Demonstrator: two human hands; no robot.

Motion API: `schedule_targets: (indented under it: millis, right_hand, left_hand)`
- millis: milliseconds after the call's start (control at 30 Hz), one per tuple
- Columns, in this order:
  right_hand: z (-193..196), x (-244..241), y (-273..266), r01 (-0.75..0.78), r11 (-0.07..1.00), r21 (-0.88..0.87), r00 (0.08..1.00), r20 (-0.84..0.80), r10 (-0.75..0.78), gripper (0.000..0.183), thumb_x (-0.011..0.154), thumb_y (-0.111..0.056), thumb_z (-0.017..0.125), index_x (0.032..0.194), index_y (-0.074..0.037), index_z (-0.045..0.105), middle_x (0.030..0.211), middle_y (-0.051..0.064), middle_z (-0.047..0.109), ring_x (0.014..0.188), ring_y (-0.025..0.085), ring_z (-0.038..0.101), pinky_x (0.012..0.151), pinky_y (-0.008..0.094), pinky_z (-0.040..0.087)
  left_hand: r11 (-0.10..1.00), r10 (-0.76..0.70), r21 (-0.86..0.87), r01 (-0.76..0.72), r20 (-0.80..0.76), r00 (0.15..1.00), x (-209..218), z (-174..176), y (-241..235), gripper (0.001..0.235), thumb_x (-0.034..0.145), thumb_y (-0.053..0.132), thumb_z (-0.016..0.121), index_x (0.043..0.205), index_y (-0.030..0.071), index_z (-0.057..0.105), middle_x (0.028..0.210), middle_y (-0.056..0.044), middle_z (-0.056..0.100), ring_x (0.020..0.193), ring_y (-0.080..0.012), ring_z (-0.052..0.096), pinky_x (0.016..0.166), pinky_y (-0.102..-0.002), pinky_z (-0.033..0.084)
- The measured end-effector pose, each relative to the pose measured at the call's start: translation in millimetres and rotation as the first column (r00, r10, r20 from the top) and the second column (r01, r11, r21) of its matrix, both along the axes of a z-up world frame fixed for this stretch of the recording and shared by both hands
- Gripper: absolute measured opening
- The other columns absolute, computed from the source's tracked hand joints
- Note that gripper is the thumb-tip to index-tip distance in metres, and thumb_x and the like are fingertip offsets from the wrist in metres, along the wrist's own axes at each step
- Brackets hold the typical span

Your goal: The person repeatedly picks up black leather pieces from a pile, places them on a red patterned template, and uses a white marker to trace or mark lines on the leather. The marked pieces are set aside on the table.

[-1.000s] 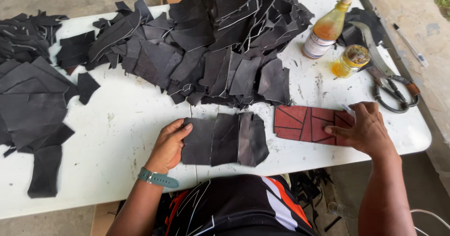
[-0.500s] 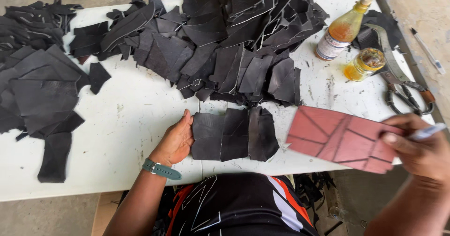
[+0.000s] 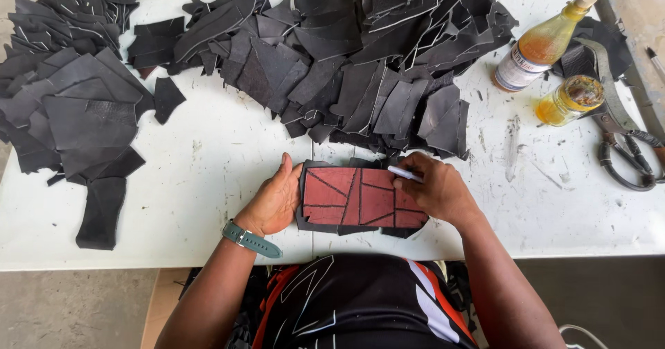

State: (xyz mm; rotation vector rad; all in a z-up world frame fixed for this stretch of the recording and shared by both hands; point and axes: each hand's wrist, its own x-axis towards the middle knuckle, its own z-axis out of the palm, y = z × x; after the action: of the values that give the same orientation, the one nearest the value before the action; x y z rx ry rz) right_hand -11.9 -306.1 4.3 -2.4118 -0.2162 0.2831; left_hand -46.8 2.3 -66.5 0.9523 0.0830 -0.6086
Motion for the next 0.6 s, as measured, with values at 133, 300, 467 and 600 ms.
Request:
schedule_targets:
  millis: [133, 300, 467, 600]
  right_hand:
    - [-5, 3, 1, -0.006, 0.999, -0.038, 1.0, -0.021, 0.005, 0.032, 0.08, -0.024, 0.081, 0.106, -0.008, 0.071, 0.088, 0.011, 0.077, 0.078, 0.025, 0.076, 0.073, 0.038, 0.057]
    - [-9, 3, -2, -0.043, 0.999, -0.02, 0.999, -0.02, 0.042, 0.034, 0.081, -0.024, 0.081, 0.109, -0.007, 0.07, 0.088, 0.011, 0.076, 0.079, 0.024, 0.075, 0.073, 0.038, 0.057]
    - [-8, 5, -2, -0.018, 0.999, 0.041, 0.998, -0.061, 0.02, 0.035, 0.081, -0.026, 0.083, 0.109, -0.009, 0.072, 0.09, 0.01, 0.079, 0.083, 0.021, 0.076, 0.077, 0.035, 0.057]
    - [-2, 8, -32, 0.045, 0.987, 0.154, 0.991, -0.135, -0.024, 0.076, 0.065, -0.032, 0.093, 0.129, -0.007, 0.06, 0.103, 0.012, 0.075, 0.097, 0.024, 0.072, 0.084, 0.036, 0.056]
  left_hand:
    - [1.0, 0.006, 0.028, -0.006, 0.02, 1.0, -1, 2, 1, 0.098, 0.094, 0.075, 0.031, 0.155, -0.001, 0.034, 0.156, -0.014, 0.047, 0.145, -0.0241, 0.043, 0.12, -0.042, 0.032]
    - [0.998, -0.001, -0.069, 0.001, -0.004, 1.0, 0, -4, 2, 0.086, 0.099, 0.068, 0.03, 0.152, 0.001, 0.04, 0.152, -0.015, 0.052, 0.139, -0.0252, 0.049, 0.115, -0.043, 0.039]
    - [0.982, 0.07, 0.159, -0.103, 0.197, 0.978, -9, -5, -4, 0.042, 0.1, 0.012, 0.056, 0.14, 0.001, 0.05, 0.13, -0.011, 0.063, 0.118, -0.018, 0.061, 0.103, -0.038, 0.052]
    - [0.983, 0.074, 0.132, -0.128, 0.354, 0.932, -9, 5, -10, 0.038, 0.097, -0.005, 0.059, 0.135, -0.002, 0.053, 0.123, -0.009, 0.067, 0.113, -0.0141, 0.065, 0.1, -0.034, 0.055]
